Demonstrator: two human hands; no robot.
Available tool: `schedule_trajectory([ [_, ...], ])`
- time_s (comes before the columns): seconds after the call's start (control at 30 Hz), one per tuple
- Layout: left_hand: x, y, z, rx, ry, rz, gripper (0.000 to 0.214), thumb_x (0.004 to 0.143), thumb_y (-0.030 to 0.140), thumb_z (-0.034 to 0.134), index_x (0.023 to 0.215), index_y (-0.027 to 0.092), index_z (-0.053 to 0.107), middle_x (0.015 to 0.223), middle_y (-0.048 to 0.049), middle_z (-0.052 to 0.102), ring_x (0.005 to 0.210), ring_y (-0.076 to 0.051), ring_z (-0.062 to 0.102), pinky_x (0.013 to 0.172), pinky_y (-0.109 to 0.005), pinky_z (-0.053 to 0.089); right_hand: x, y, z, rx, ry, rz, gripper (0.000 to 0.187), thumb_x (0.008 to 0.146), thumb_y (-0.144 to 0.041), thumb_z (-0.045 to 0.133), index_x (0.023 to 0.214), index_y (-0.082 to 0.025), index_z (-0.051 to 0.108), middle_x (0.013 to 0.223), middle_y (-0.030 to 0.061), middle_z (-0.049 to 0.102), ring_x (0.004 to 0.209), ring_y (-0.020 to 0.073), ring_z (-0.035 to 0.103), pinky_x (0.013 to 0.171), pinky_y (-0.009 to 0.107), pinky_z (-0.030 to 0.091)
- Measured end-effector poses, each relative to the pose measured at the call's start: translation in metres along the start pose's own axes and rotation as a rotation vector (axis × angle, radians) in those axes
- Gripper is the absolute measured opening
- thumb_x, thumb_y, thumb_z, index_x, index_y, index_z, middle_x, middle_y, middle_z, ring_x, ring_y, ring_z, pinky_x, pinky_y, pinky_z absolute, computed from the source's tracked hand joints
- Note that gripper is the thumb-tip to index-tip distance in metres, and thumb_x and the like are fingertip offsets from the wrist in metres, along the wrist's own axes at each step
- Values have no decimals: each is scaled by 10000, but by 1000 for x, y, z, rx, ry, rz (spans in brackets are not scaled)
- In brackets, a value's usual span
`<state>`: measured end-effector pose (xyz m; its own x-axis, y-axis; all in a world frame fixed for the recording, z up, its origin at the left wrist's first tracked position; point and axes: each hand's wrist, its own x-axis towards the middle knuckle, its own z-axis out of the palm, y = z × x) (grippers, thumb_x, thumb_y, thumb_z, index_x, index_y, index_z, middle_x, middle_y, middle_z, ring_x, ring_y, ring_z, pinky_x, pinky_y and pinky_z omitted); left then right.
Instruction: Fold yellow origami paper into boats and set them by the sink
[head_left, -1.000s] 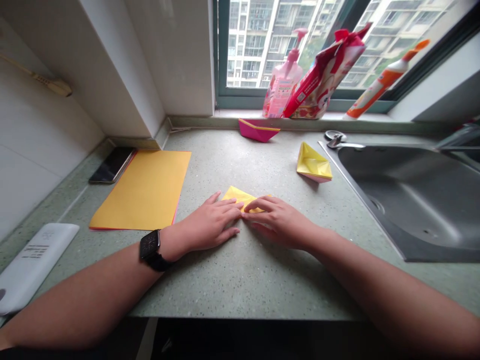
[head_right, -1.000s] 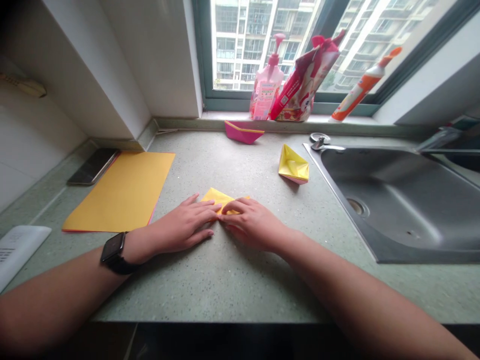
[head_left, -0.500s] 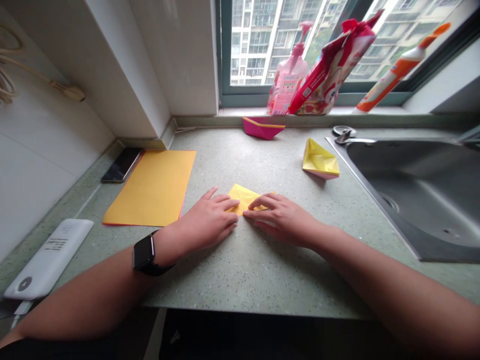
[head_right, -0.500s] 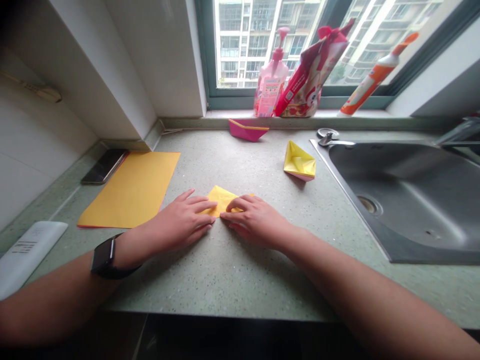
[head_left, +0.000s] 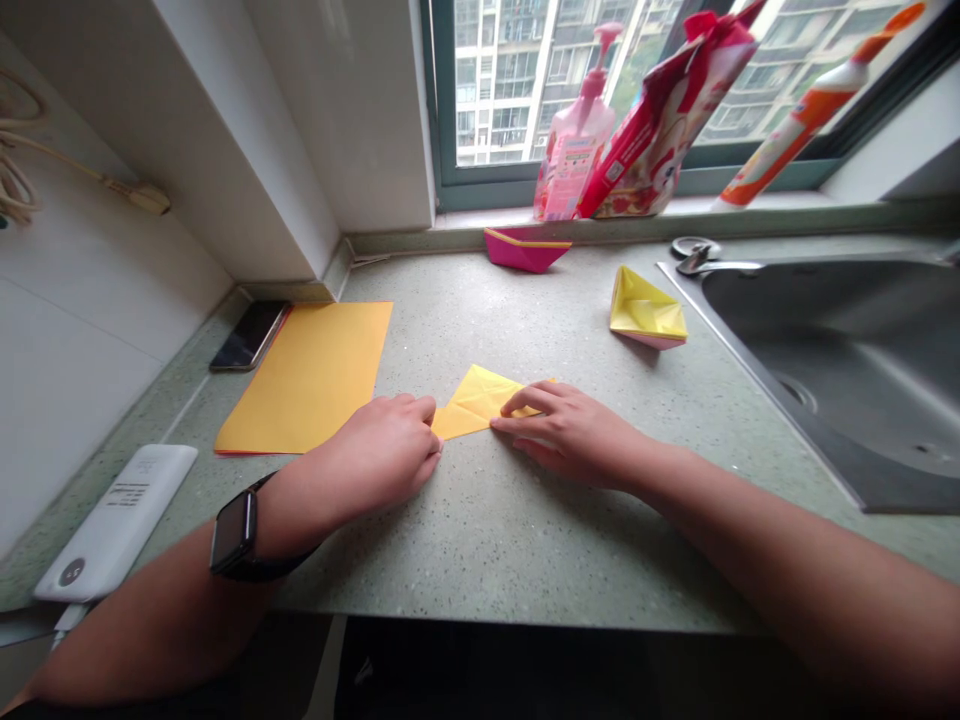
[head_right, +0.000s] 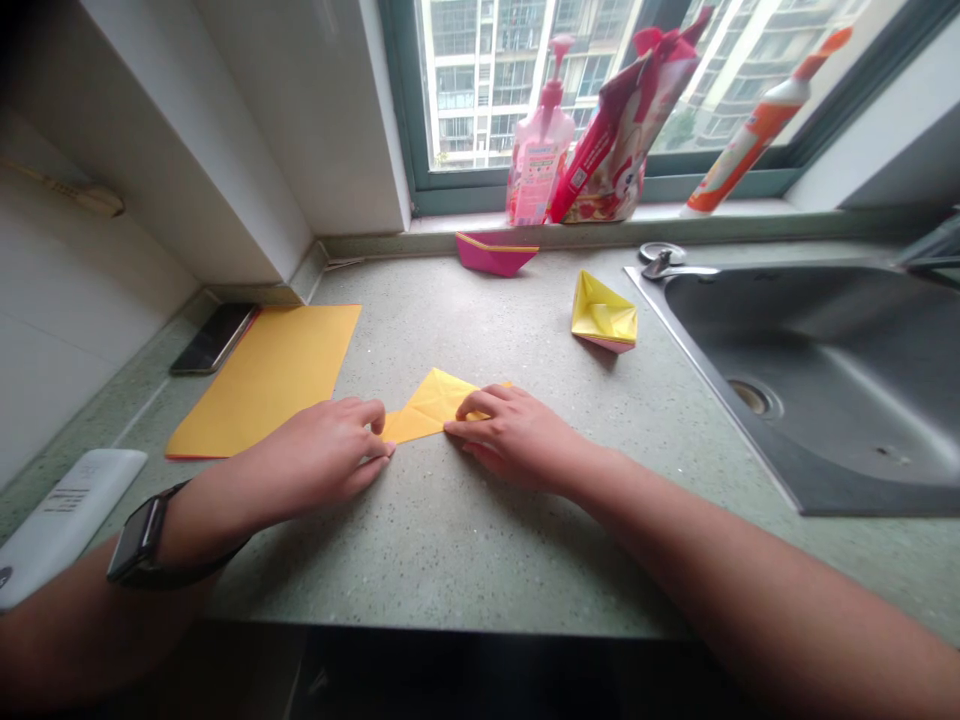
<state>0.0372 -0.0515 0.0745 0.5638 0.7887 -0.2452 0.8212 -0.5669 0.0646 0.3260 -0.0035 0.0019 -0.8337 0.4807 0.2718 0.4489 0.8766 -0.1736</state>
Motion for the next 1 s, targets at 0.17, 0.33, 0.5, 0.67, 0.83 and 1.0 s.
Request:
schedule_trajectory([
  [0.17, -5, 5, -13, -19, -129, -131, 299, 1008, 249, 617, 746, 182, 745, 822, -82, 722, 695, -225, 630, 641, -324, 376, 1, -2, -2, -2, 5, 4, 311, 1060, -214, 643, 1311, -280, 815, 1182, 120, 772, 999, 263, 700, 904, 444, 605],
  [0.33, -8, 2, -17, 30, -139, -177, 450, 1086, 453, 601, 764, 180, 756, 807, -94, 747, 681, -235, 646, 608, -328, 383, 2, -2, -1, -12, -7, 10, 310, 1054, -221, 660, 1316, -288, 813, 1185, 118, 772, 1006, 267, 700, 912, 447, 598],
  [0.5, 2, -1, 0, 2, 216, 46, 271, 1118, 331, 571, 1038, 176, 779, 1082, -101, 768, 986, -266, 718, 824, -368, 563, 1, 1, 4, -20, -5, 9, 321, 1060, -243, 659, 1333, -313, 812, 1180, 114, 771, 1022, 273, 698, 939, 467, 593],
  [0.67, 20, 1, 32, 1, 331, 336, 420, 1082, 364, 690, 1437, 146, 647, 1471, -166, 684, 1315, -319, 663, 1124, -463, 551, 0, 4, 4, -24, 1, -11, 355, 1065, -228, 643, 1375, -314, 794, 1169, 114, 776, 1021, 270, 702, 930, 460, 603],
  [0.83, 27, 0, 44, -27, 256, 319, 379, 1083, 373, 686, 1387, 147, 681, 1423, -165, 718, 1253, -328, 705, 1086, -488, 578, 0, 3, -2, 6, 5, -33, 306, 1063, -212, 643, 1308, -262, 821, 1219, 110, 796, 1054, 261, 715, 956, 443, 604],
  [1.0, 26, 0, 41, -52, 230, 298, 344, 1077, 346, 688, 1369, 164, 701, 1438, -153, 714, 1250, -327, 708, 1069, -490, 583, -1, 3, -12, -50, -63, 46, 261, 1062, -239, 641, 1216, -267, 850, 1229, 84, 811, 1056, 270, 730, 928, 441, 600],
])
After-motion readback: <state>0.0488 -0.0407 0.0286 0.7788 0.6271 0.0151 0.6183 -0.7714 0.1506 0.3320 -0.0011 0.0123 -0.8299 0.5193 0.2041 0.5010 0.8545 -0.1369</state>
